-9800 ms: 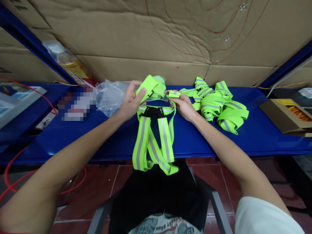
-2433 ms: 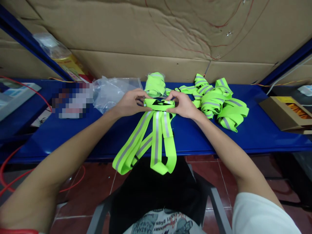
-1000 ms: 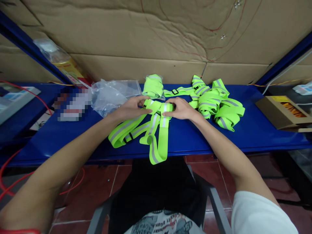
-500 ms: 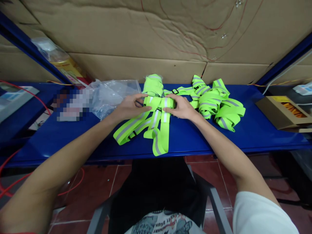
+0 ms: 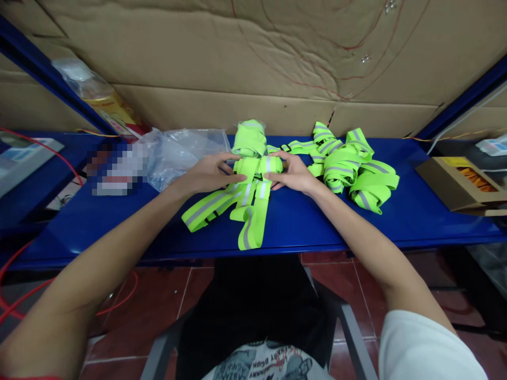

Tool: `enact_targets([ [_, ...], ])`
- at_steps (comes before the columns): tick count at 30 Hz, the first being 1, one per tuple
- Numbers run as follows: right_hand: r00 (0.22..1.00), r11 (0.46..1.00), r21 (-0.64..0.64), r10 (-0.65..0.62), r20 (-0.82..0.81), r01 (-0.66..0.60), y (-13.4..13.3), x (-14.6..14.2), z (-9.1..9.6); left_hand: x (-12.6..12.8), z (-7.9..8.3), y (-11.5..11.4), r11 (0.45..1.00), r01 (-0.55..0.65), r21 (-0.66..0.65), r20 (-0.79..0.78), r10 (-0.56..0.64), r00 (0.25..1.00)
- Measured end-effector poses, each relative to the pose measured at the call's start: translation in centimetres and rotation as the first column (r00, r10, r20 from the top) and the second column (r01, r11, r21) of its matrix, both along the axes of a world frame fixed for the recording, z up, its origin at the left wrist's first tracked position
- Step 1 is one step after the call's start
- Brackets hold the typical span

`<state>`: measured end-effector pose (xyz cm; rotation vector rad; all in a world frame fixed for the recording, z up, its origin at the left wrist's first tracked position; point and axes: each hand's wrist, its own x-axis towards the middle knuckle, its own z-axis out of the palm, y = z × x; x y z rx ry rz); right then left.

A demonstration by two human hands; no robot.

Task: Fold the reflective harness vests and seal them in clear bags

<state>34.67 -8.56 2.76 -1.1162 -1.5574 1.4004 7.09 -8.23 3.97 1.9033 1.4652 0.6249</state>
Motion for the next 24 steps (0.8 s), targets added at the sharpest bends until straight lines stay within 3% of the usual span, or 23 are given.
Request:
enact_targets([
  [5,1.0,1.0,0.025,0.014,-0.021,-0.013,-0.2,-0.4,-0.2,-0.5,0.0,0.2,0.995,0.044,-0.093,0.151,-0.03,0.988],
  [10,0.999,0.986,0.165,0.019,0.028,-0.023,0.3,-0.5,-0.9,0.4,-0.6,-0.2,0.976,0.027,-0.218,0.404,0.065,0.912],
  [13,0.999,0.978,0.207,-0.002,0.042,-0.007,0.7,-0.4,-1.5,0.8,-1.1,-0.1,0.99,0.003,-0.144,0.399,0.055,0.915],
  [15,0.997,0.965,0.261,-0.02,0.078,-0.001,0.7,-0.3,-1.7,0.8,-1.4,0.1,1.0,-0.021,-0.023,0.277,0.027,0.96],
  [17,0.986,0.925,0.38,-0.054,0.16,-0.011,0.4,-0.3,-1.5,0.5,-1.6,0.5,0.994,-0.029,0.11,0.11,0.016,0.994],
  [19,0.96,0.85,0.522,-0.091,0.265,-0.063,-0.1,-0.4,-1.2,0.2,-1.9,0.8,0.982,-0.014,0.189,0.005,0.013,1.0],
  [22,0.925,0.733,0.65,-0.078,0.373,-0.2,-0.9,-0.8,-0.4,-0.3,-2.3,1.1,0.982,0.006,0.188,0.05,-0.015,0.999],
  [24,0.921,0.693,0.678,-0.054,0.387,-0.244,-1.2,-0.9,-0.1,-0.3,-2.5,1.1,0.988,0.008,0.154,0.118,-0.027,0.993],
])
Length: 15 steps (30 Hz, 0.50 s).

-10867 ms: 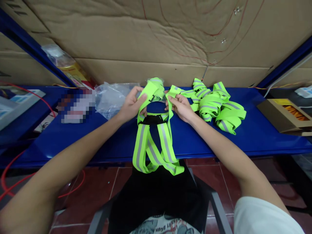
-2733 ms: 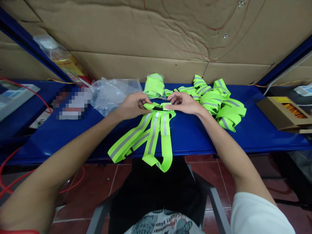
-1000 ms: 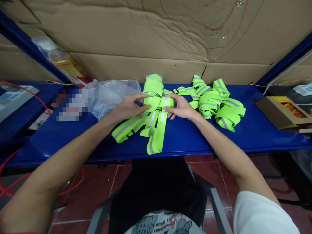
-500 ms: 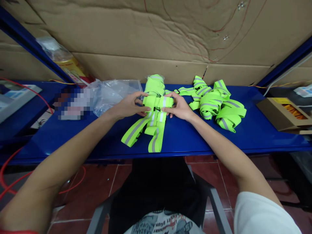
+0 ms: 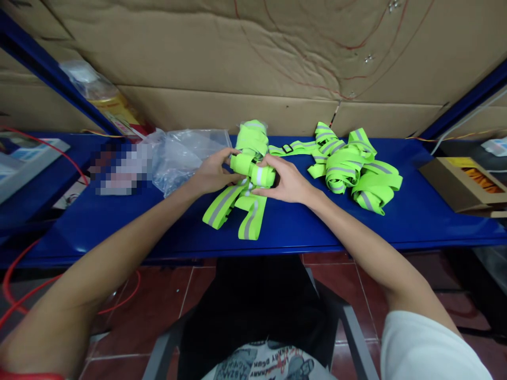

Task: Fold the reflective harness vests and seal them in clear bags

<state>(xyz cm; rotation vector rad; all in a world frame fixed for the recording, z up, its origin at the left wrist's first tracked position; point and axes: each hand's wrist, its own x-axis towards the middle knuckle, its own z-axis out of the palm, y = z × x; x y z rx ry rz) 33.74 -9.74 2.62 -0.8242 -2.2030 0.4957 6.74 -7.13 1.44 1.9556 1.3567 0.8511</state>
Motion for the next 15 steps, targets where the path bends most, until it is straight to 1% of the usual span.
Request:
enact_targets([
  [2,1.0,1.0,0.022,-0.001,-0.01,0.002,0.1,0.0,0.0,0.1,-0.1,0.0,1.0,-0.007,-0.015,0.019,0.007,1.0],
  [5,1.0,0.997,0.076,-0.018,-0.008,0.019,0.5,0.3,-0.3,0.2,0.3,-0.2,0.999,-0.035,0.0,-0.01,0.035,0.999],
  [7,1.0,0.993,0.113,-0.015,0.02,0.013,0.8,0.6,-0.5,0.3,1.0,-0.5,0.999,0.002,-0.043,0.014,-0.001,1.0],
  [9,0.998,0.991,0.131,-0.004,0.059,-0.004,0.7,0.8,-0.4,0.2,1.8,-0.7,0.986,0.1,-0.133,0.087,-0.089,0.992],
  [11,0.994,0.993,0.114,0.001,0.109,-0.014,0.4,0.9,-0.1,0.1,2.5,-0.8,0.955,0.199,-0.222,0.186,-0.159,0.97],
  [13,0.987,0.998,0.067,-0.007,0.162,-0.004,-0.1,1.0,0.4,0.2,2.8,-0.8,0.925,0.245,-0.29,0.297,-0.156,0.942],
  [15,0.982,0.999,0.026,-0.031,0.187,0.026,-0.4,1.0,0.8,0.3,2.6,-0.6,0.919,0.238,-0.315,0.395,-0.101,0.913],
])
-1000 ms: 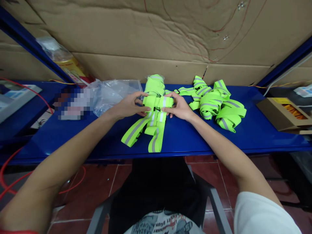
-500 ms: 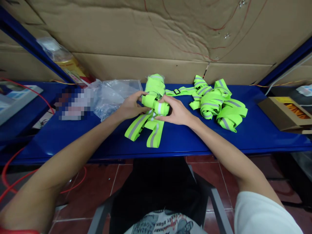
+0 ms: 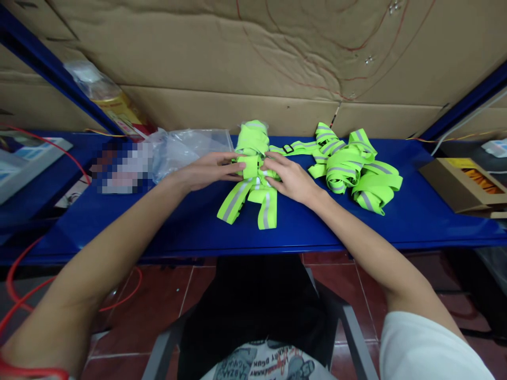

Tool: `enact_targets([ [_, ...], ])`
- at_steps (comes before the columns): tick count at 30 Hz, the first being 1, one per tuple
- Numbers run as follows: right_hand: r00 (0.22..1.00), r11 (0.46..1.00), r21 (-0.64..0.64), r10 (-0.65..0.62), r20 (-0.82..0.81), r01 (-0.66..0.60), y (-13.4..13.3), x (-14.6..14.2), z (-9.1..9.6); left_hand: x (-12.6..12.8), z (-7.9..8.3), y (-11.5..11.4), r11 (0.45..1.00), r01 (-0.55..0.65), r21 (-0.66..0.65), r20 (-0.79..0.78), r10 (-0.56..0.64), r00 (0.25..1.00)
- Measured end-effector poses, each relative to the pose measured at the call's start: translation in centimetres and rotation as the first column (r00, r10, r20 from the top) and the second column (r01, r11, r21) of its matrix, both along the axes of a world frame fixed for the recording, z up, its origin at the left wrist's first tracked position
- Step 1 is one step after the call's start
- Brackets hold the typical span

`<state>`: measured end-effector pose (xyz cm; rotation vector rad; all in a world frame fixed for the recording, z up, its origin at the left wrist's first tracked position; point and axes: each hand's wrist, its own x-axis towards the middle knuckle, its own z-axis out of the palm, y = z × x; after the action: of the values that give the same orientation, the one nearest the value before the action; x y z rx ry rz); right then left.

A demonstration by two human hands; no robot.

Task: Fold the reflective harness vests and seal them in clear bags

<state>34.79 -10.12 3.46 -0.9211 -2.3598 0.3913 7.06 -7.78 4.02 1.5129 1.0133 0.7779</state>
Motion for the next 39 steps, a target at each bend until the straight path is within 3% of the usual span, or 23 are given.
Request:
enact_targets([
  [4,0.989,0.989,-0.108,-0.115,-0.097,0.104,0.4,0.3,0.2,0.2,-1.5,0.5,0.993,-0.097,0.064,0.019,0.096,0.995],
  [7,0.961,0.961,-0.185,-0.234,-0.148,0.205,1.4,0.6,0.0,0.1,-2.4,1.0,0.971,-0.101,0.218,-0.046,0.114,0.992],
  [9,0.956,0.949,-0.174,-0.282,-0.086,0.265,1.8,0.8,-0.1,0.1,-2.7,1.3,0.938,-0.083,0.337,-0.052,0.106,0.993],
  [13,0.955,0.951,-0.097,-0.288,0.078,0.294,1.3,0.9,0.4,0.0,-3.0,1.5,0.872,-0.077,0.483,-0.096,0.14,0.985],
  [17,0.974,0.974,-0.07,-0.209,0.089,0.215,0.3,0.4,0.6,-0.1,-2.4,0.8,0.846,-0.08,0.527,-0.248,0.243,0.938],
  [22,0.98,0.981,-0.058,-0.18,0.082,0.185,0.0,0.2,0.5,0.1,-1.9,0.1,0.853,-0.08,0.516,-0.333,0.286,0.899],
  [25,0.986,0.968,-0.188,-0.167,-0.003,0.164,0.3,0.4,0.7,0.3,-2.3,0.0,0.837,-0.106,0.536,-0.303,0.308,0.902],
  [29,0.964,0.849,-0.529,-0.16,-0.212,0.025,0.5,0.7,1.2,0.8,-2.8,-0.1,0.82,-0.145,0.553,-0.247,0.328,0.912],
  [32,0.949,0.799,-0.601,-0.182,-0.259,-0.011,0.7,0.8,1.2,0.9,-2.4,-0.3,0.844,-0.137,0.518,-0.243,0.299,0.923],
  [34,0.957,0.826,-0.563,-0.167,-0.237,0.005,0.9,0.9,1.0,0.5,-1.6,-0.3,0.891,-0.09,0.446,-0.265,0.227,0.937],
  [37,0.983,0.913,-0.407,-0.101,-0.154,0.03,1.3,1.1,0.7,-0.2,-0.4,-0.2,0.973,0.035,0.228,-0.287,0.033,0.957],
  [39,0.994,0.953,-0.3,-0.056,-0.098,0.024,1.6,1.2,0.7,-0.6,0.0,0.0,0.991,0.073,0.111,-0.241,-0.045,0.97],
])
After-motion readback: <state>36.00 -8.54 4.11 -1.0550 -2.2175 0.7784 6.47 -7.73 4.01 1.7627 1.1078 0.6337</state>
